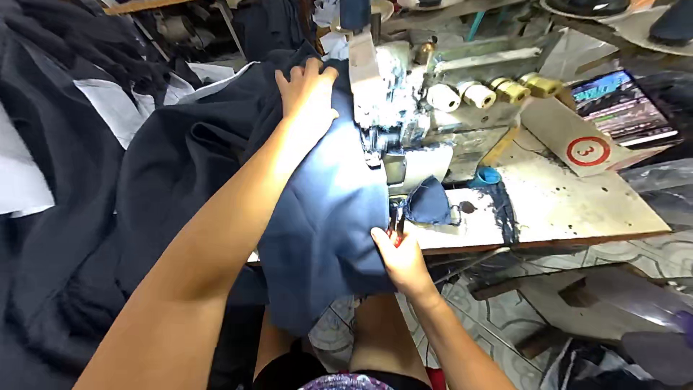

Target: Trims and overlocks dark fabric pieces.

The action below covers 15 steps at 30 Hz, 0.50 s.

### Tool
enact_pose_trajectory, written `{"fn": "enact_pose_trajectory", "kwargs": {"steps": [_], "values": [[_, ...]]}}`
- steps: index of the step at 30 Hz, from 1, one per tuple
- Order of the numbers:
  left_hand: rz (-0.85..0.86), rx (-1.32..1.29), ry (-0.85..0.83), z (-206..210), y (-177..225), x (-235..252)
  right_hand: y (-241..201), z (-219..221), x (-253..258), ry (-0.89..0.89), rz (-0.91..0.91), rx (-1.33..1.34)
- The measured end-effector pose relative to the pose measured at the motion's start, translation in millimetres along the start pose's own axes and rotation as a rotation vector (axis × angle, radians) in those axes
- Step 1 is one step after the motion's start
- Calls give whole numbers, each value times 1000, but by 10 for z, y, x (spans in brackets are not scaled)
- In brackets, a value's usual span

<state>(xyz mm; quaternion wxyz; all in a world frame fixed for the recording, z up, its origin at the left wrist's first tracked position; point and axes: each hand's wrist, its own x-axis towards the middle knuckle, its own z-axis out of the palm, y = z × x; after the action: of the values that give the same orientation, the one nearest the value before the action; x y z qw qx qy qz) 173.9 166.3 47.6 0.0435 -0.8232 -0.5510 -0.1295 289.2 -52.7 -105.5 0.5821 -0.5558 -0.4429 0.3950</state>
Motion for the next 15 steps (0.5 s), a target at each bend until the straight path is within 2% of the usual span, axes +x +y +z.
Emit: {"fn": "enact_pose_trajectory", "kwargs": {"steps": [4, 5, 7, 11, 15], "values": [[332, -66, 215, 137, 141, -1057, 60, -48, -112, -25, -8, -29], [378, -61, 239, 213, 172, -1330, 84, -56, -201, -30, 2, -25], [378, -27, 171, 303, 193, -1716, 117, -64, -435, -52, 80, 23], [339, -12, 86, 388, 122, -1901, 145, -69, -750, -78, 190, 153], [344, 20, 120, 362, 197, -1856, 83, -80, -688, -116, 207, 273]]}}
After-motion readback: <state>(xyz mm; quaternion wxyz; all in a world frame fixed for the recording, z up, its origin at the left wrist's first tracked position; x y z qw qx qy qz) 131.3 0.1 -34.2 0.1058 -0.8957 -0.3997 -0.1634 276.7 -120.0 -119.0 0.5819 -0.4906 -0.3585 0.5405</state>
